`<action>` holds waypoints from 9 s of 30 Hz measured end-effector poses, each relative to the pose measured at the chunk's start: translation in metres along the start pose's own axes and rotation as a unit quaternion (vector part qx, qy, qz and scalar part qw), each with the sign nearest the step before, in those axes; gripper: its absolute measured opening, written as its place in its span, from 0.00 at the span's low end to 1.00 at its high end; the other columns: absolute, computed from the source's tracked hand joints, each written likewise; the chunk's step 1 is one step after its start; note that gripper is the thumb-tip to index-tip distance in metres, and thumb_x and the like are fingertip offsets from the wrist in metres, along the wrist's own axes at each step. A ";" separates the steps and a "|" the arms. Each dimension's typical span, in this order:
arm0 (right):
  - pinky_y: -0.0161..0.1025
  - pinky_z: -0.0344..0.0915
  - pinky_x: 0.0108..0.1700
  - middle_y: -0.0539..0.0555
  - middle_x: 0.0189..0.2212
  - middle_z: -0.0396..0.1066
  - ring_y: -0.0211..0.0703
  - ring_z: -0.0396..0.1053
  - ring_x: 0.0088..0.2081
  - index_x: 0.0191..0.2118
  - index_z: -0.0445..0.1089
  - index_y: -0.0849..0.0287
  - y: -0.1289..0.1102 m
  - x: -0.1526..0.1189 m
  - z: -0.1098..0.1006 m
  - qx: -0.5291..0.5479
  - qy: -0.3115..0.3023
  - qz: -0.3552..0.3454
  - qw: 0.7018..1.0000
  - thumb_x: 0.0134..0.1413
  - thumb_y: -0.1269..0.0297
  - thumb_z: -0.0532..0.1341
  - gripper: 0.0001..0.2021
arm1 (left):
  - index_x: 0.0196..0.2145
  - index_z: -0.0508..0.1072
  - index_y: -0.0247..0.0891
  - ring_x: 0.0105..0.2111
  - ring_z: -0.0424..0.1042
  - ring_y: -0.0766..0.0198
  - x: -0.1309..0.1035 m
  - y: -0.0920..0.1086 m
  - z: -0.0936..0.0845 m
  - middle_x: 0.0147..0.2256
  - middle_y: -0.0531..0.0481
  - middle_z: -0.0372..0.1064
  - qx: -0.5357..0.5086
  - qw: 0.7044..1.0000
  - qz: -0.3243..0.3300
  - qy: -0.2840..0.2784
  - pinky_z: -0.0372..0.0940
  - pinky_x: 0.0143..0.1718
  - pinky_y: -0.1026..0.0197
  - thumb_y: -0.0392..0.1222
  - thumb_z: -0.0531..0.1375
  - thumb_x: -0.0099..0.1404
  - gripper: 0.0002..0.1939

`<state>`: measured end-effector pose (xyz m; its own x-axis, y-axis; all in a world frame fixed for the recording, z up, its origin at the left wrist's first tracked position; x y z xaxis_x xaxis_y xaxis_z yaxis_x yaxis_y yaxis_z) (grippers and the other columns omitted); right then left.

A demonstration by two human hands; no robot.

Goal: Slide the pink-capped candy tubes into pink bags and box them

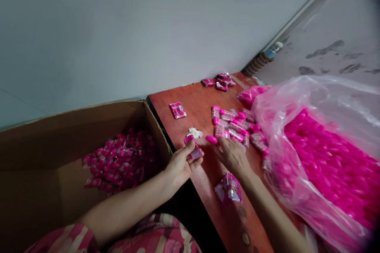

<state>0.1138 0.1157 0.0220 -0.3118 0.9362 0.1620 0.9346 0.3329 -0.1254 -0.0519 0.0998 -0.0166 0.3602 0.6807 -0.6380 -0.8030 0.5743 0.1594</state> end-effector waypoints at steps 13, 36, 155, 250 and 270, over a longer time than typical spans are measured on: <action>0.31 0.54 0.17 0.45 0.14 0.61 0.35 0.59 0.15 0.32 0.66 0.59 -0.094 -0.065 0.004 0.440 0.070 0.363 0.818 0.49 0.51 0.56 0.15 | 0.27 0.68 0.32 0.19 0.69 0.67 0.009 -0.011 0.005 0.22 0.50 0.70 -0.016 1.000 -0.026 0.005 0.67 0.21 0.65 0.36 0.63 0.53 0.06; 0.33 0.55 0.21 0.50 0.19 0.64 0.38 0.61 0.19 0.35 0.65 0.58 -0.077 -0.080 0.013 0.302 0.090 0.341 0.886 0.53 0.52 0.53 0.14 | 0.29 0.70 0.32 0.24 0.72 0.63 0.013 -0.007 0.000 0.24 0.48 0.71 0.050 0.999 0.000 -0.002 0.69 0.28 0.59 0.37 0.64 0.51 0.08; 0.34 0.67 0.31 0.52 0.30 0.71 0.37 0.70 0.29 0.42 0.62 0.58 -0.070 -0.109 0.019 0.751 0.150 0.299 0.570 0.50 0.63 0.60 0.13 | 0.25 0.72 0.28 0.21 0.67 0.68 -0.016 -0.037 0.011 0.22 0.48 0.69 0.367 0.913 -0.019 -0.176 0.63 0.24 0.66 0.41 0.65 0.48 0.11; 0.31 0.57 0.20 0.47 0.20 0.68 0.35 0.62 0.19 0.30 0.68 0.58 -0.007 -0.092 0.038 0.635 0.160 0.353 0.668 0.44 0.56 0.62 0.11 | 0.39 0.72 0.42 0.44 0.64 0.57 0.060 0.057 0.031 0.43 0.47 0.68 0.830 0.227 0.501 -0.095 0.59 0.45 0.55 0.43 0.56 0.59 0.11; 0.30 0.61 0.24 0.48 0.20 0.69 0.34 0.64 0.20 0.25 0.68 0.60 -0.012 -0.089 0.023 0.743 0.206 0.358 0.526 0.42 0.60 0.64 0.09 | 0.14 0.65 0.35 0.15 0.61 0.71 -0.066 -0.025 -0.025 0.14 0.53 0.63 0.815 0.484 0.268 -0.170 0.54 0.19 0.68 0.50 0.53 0.60 0.22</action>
<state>0.1266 0.0310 -0.0136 0.3794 0.8794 -0.2875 -0.4748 -0.0816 -0.8763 -0.0675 0.0288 0.0024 0.5880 0.8067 -0.0584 0.5177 -0.3199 0.7935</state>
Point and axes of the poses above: each hand's wrist, its own x-axis towards the middle knuckle, its own z-axis out of the palm, y = z × x, the point moved 1 cm from there along x, towards the middle knuckle
